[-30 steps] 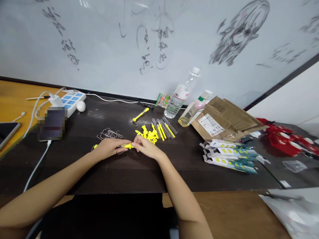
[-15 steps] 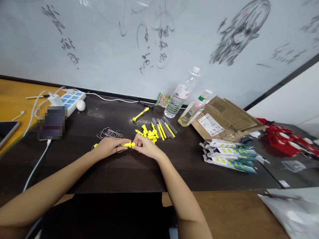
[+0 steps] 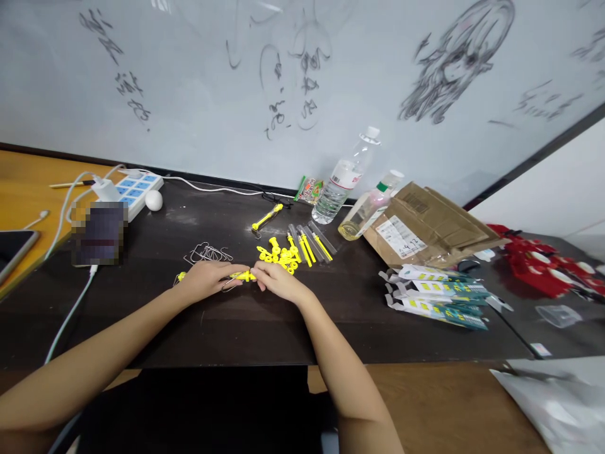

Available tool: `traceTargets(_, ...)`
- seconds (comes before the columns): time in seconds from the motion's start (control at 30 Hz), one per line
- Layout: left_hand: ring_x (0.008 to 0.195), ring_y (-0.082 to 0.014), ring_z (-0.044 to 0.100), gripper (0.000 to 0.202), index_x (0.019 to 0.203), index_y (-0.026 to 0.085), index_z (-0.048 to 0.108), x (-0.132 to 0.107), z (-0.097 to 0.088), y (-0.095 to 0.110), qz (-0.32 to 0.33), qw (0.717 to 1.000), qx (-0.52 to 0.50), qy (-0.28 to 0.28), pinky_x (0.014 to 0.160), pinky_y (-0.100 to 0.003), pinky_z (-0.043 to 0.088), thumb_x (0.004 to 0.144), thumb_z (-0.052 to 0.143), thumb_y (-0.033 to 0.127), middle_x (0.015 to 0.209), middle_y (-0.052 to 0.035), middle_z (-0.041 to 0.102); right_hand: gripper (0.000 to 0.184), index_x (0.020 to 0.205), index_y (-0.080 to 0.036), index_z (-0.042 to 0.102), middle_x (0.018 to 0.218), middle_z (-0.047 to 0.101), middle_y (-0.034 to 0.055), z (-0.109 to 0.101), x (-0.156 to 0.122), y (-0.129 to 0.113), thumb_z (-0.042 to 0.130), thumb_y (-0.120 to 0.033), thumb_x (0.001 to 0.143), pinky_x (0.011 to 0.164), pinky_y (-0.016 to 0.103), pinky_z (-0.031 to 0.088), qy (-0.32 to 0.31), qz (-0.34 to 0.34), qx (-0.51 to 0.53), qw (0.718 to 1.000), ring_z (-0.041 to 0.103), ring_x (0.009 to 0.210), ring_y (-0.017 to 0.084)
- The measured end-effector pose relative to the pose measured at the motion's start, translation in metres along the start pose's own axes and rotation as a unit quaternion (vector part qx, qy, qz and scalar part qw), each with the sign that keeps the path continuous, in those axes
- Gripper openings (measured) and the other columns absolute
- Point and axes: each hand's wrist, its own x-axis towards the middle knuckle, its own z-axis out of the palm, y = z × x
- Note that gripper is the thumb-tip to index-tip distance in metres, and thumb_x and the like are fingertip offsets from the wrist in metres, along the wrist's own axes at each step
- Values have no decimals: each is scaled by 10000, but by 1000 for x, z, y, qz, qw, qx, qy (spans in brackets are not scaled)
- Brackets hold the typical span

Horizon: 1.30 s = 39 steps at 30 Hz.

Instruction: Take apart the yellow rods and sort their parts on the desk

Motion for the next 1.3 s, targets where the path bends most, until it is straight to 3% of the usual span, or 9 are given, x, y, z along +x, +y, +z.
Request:
traceTargets(0.2, 738, -138, 657, 388, 1185, 306, 593, 0, 1, -2, -11, 1000, -8, -7, 565, -189, 396, 915, 416, 520, 875, -2, 715, 237, 850, -183, 475, 706, 554, -27, 0, -1, 0, 554, -406, 849, 458, 191, 350, -1, -1, 83, 997, 476, 497, 68)
traceTargets(0.33, 751, -138, 661, 390, 1210, 311, 573, 0, 2, -3, -24, 999, -23, -28, 588, -189, 411, 913, 426, 516, 919, -3, 717, 208, 850, -182, 491, 645, 492, -49, 0, 0, 1, 609, -348, 811, 491, 198, 356, 27, -21, 52, 998, 464, 524, 76)
traceTargets(0.47, 762, -141, 664, 389, 1219, 306, 570, 0, 3, -5, -32, 998, -37, -31, 617, -198, 432, 915, 430, 505, 934, -10, 716, 283, 895, -201, 464, 754, 508, -36, 0, 0, 1, 651, -375, 774, 490, 194, 347, 41, -29, 41, 998, 446, 550, 71)
traceTargets(0.57, 757, -136, 662, 392, 1214, 301, 575, -1, 3, -4, -21, 999, -30, -11, 611, -192, 429, 917, 423, 507, 917, -13, 714, 270, 904, -205, 446, 731, 533, -35, 1, 0, 1, 513, -464, 865, 475, 199, 344, 18, -2, 47, 999, 428, 502, 68)
traceTargets(0.67, 726, -124, 653, 386, 1203, 303, 582, -1, 3, -2, -1, 1000, -19, 6, 588, -179, 412, 928, 401, 502, 851, -5, 708, 390, 785, -182, 468, 642, 542, -24, 2, 1, 2, 309, -501, 943, 481, 207, 343, -6, 23, 17, 1000, 405, 456, 64)
traceTargets(0.73, 704, -120, 647, 382, 1196, 309, 586, -1, 2, -1, 4, 1000, -13, 8, 576, -176, 402, 928, 399, 505, 807, 3, 700, 429, 750, -173, 487, 615, 536, -20, 2, 1, 2, 299, -506, 945, 476, 204, 337, -15, 26, 5, 1000, 402, 448, 62)
traceTargets(0.9, 712, -130, 648, 392, 1174, 298, 602, -1, 2, -2, 6, 1000, -5, 10, 570, -189, 400, 921, 401, 520, 818, -3, 700, 348, 762, -177, 485, 637, 531, -31, 1, 1, 0, 407, -479, 916, 455, 196, 322, -20, 8, 25, 999, 400, 441, 56)
traceTargets(1.1, 730, -135, 657, 395, 1198, 295, 587, 1, 2, -2, -14, 1000, -15, -14, 584, -193, 413, 922, 407, 512, 868, -5, 713, 255, 856, -179, 497, 683, 506, -30, 2, 2, 5, 571, -422, 834, 510, 202, 364, 10, -17, 65, 998, 463, 576, 89)
traceTargets(1.3, 776, -137, 667, 387, 1230, 318, 559, 1, 1, -3, -28, 998, -36, -47, 621, -189, 426, 921, 417, 505, 951, 3, 716, 205, 912, -193, 491, 705, 456, -43, 3, 2, 3, 602, -335, 814, 550, 209, 357, 30, -45, 39, 998, 436, 606, 88)
